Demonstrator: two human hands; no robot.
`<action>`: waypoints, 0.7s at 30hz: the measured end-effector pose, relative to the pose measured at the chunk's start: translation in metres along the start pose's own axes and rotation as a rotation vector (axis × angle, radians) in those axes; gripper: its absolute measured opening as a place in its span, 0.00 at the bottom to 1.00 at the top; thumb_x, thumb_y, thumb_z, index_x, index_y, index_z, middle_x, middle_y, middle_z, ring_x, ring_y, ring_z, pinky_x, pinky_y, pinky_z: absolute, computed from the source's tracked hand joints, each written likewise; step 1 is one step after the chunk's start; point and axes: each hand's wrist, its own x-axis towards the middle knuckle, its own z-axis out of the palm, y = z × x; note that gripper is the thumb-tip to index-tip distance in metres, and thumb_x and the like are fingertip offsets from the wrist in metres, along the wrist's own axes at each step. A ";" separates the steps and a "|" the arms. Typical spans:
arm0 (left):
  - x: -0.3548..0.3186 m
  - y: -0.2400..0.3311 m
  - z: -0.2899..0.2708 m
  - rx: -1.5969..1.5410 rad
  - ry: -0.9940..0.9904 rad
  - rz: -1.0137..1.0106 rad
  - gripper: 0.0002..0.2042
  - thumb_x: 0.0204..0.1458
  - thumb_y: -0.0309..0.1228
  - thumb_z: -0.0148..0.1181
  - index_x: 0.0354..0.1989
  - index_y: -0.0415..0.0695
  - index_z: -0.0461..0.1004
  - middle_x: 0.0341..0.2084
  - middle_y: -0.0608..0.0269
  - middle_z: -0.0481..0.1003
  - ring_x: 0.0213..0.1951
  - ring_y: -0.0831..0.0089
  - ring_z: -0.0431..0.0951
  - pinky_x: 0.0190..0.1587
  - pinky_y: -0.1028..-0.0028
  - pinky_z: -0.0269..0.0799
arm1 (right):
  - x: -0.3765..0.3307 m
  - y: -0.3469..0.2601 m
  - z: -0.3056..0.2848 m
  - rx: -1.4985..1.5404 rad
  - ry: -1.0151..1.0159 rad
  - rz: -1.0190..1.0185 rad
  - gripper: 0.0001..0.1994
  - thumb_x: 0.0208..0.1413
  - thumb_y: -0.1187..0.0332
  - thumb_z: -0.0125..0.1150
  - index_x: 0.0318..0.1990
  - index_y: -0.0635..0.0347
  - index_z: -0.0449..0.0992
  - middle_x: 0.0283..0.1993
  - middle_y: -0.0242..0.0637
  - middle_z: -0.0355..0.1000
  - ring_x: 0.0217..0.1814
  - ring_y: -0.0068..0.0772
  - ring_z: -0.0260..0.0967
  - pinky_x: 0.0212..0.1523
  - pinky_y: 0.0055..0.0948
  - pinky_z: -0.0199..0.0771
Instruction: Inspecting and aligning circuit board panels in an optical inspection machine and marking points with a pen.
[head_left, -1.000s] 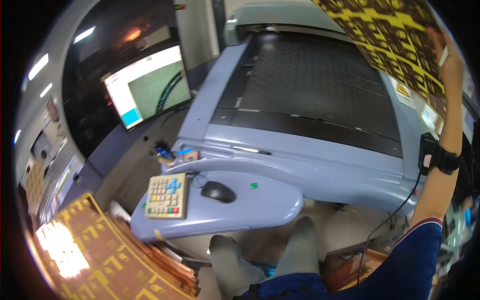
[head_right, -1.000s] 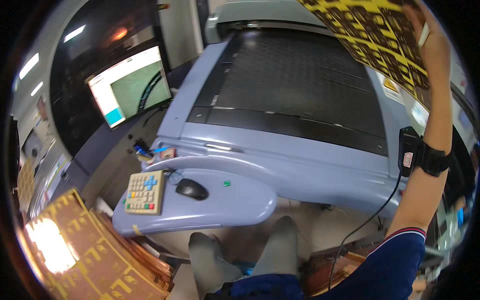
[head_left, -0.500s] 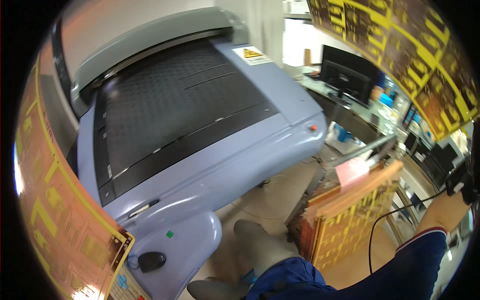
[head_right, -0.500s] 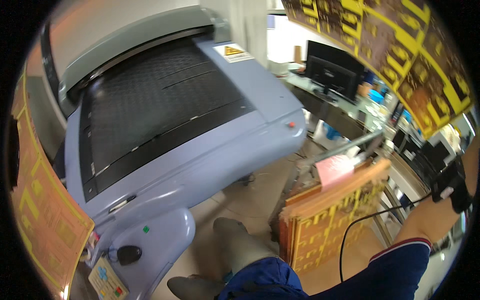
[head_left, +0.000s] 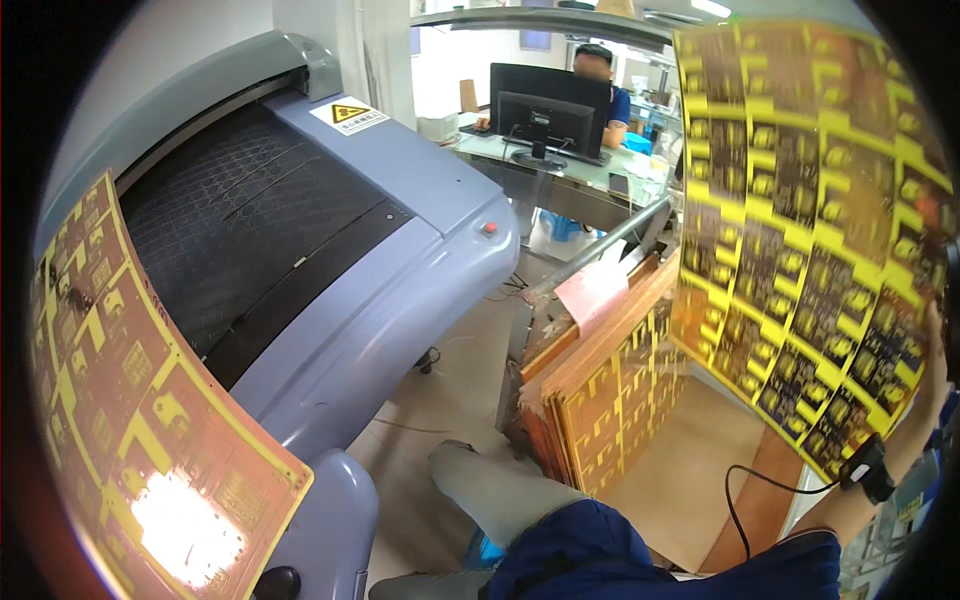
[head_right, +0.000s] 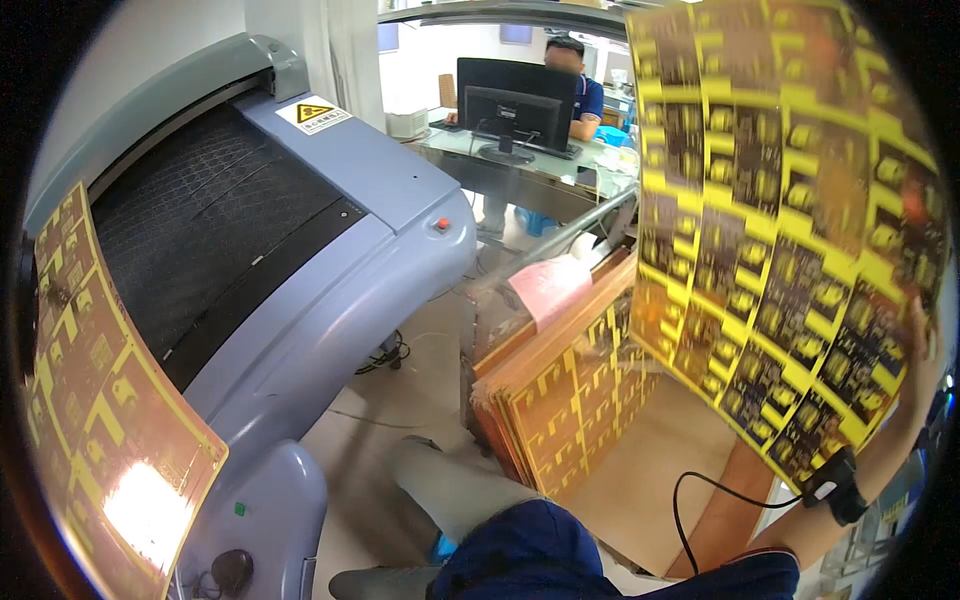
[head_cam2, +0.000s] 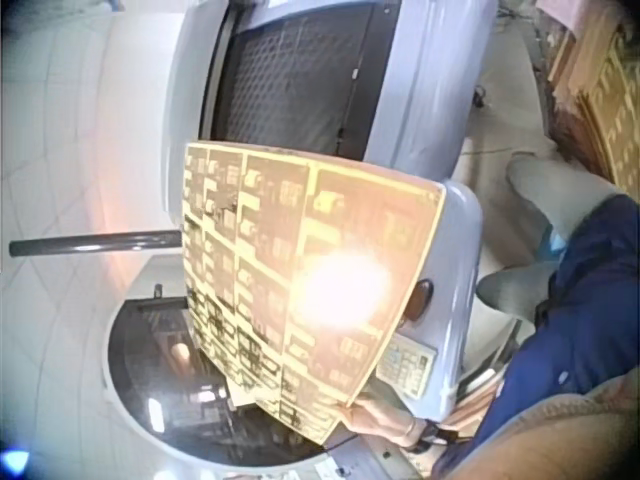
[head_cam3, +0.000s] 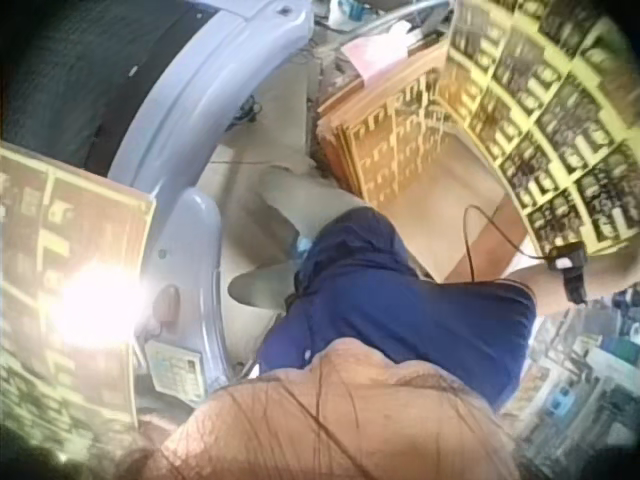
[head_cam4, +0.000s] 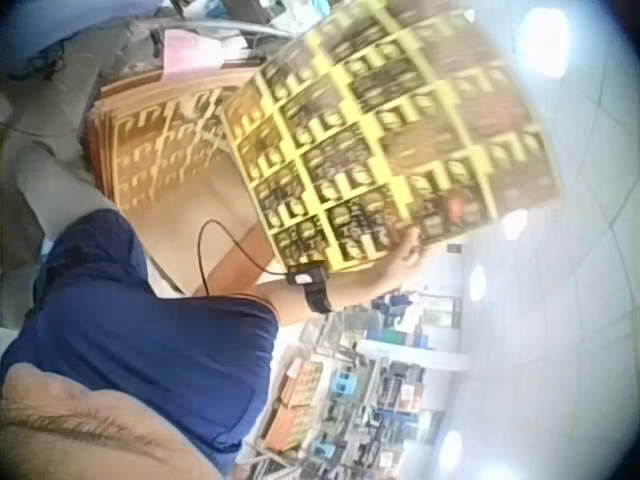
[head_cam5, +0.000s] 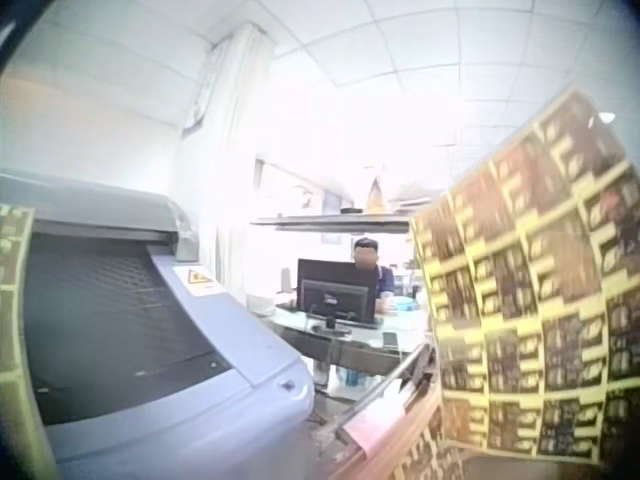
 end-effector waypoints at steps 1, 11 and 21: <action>0.001 0.003 -0.001 0.017 0.005 0.008 0.21 0.60 0.33 0.45 0.62 0.42 0.62 0.58 0.47 0.65 0.57 0.62 0.67 0.57 0.58 0.67 | 0.011 0.050 -0.007 -0.011 -0.081 0.017 0.29 0.54 0.54 0.63 0.61 0.58 0.66 0.53 0.43 0.71 0.45 0.35 0.74 0.41 0.27 0.73; -0.004 0.049 -0.008 0.217 0.099 0.095 0.21 0.60 0.31 0.45 0.62 0.42 0.61 0.59 0.48 0.64 0.57 0.62 0.66 0.58 0.59 0.67 | -0.063 0.220 0.058 -0.283 -0.424 0.075 0.16 0.50 0.69 0.62 0.46 0.67 0.75 0.37 0.46 0.77 0.38 0.39 0.73 0.42 0.34 0.70; -0.007 0.083 -0.015 0.438 0.210 0.148 0.20 0.61 0.29 0.44 0.63 0.43 0.61 0.59 0.49 0.63 0.58 0.63 0.66 0.58 0.60 0.67 | -0.113 0.277 0.057 -0.017 -0.387 0.516 0.15 0.54 0.81 0.55 0.51 0.68 0.72 0.37 0.38 0.76 0.35 0.26 0.72 0.35 0.27 0.72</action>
